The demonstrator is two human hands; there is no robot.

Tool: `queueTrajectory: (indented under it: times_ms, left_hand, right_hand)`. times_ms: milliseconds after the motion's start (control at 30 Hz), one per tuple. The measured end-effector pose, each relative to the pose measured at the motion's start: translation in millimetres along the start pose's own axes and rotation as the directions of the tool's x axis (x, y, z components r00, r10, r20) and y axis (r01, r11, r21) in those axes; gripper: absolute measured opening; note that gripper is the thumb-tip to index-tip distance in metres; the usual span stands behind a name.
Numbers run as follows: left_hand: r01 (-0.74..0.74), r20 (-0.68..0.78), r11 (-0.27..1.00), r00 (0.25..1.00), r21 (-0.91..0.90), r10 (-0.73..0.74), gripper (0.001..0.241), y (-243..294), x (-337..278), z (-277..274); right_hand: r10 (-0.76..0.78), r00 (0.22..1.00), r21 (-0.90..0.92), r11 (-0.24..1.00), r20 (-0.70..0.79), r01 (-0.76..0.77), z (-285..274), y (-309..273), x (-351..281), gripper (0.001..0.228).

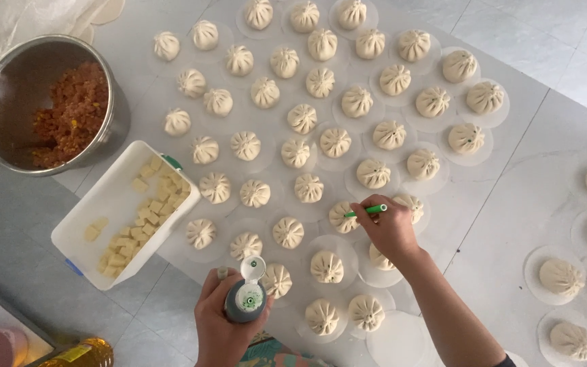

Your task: The person places a filled dumpling on a table and then uses a green straw to apply a small dot of green food coloring to the top of each dumpling. The person systematically moves across rows of dumplings, adding the green dot to each one.

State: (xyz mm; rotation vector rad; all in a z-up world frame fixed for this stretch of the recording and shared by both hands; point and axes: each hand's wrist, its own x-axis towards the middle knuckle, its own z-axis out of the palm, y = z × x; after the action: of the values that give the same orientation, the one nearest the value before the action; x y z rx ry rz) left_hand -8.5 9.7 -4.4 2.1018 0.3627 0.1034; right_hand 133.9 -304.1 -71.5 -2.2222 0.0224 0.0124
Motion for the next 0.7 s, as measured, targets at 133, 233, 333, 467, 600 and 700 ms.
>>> queueTrajectory:
  times_ms: [133, 233, 333, 467, 600, 700]
  left_hand:
    - [0.016, -0.006, 1.0, 1.0, 0.009, -0.016, 0.053, -24.2, -6.6, -11.2]
    - [0.081, -0.027, 0.996, 0.996, 0.041, -0.08, 0.052, -22.3, -7.2, -25.6]
    - [0.008, -0.056, 0.998, 0.998, 0.056, -0.005, 0.041, -13.8, -8.6, -41.4]
    - [-0.081, -0.074, 0.994, 0.994, 0.076, 0.086, 0.035, -5.0, -10.2, -65.9]
    - [-0.121, -0.086, 0.992, 0.989, 0.041, 0.124, 0.03, -3.2, -16.4, -84.6]
    - [-0.096, -0.074, 0.995, 0.993, 0.011, 0.096, 0.03, -5.8, -21.4, -97.0]
  right_hand:
    - [0.022, 0.998, -0.015, 1.0, -0.057, -0.023, -2.4, 3.1, -8.6, 0.018]
    - [0.163, 0.985, 0.025, 0.987, -0.064, -0.162, -4.9, 3.1, -14.1, 0.018]
    - [0.142, 0.982, 0.024, 0.99, -0.125, -0.14, -0.5, -9.9, -29.3, 0.019]
    - [0.304, 0.952, 0.185, 0.934, 0.031, -0.305, 19.4, -72.1, -60.7, 0.014]
    - [-0.003, 0.982, 0.165, 0.986, 0.187, -0.028, 74.9, -95.6, -90.7, 0.019]
    - [-0.063, 0.982, 0.157, 0.987, 0.176, 0.035, 106.1, -94.2, -100.6, 0.022]
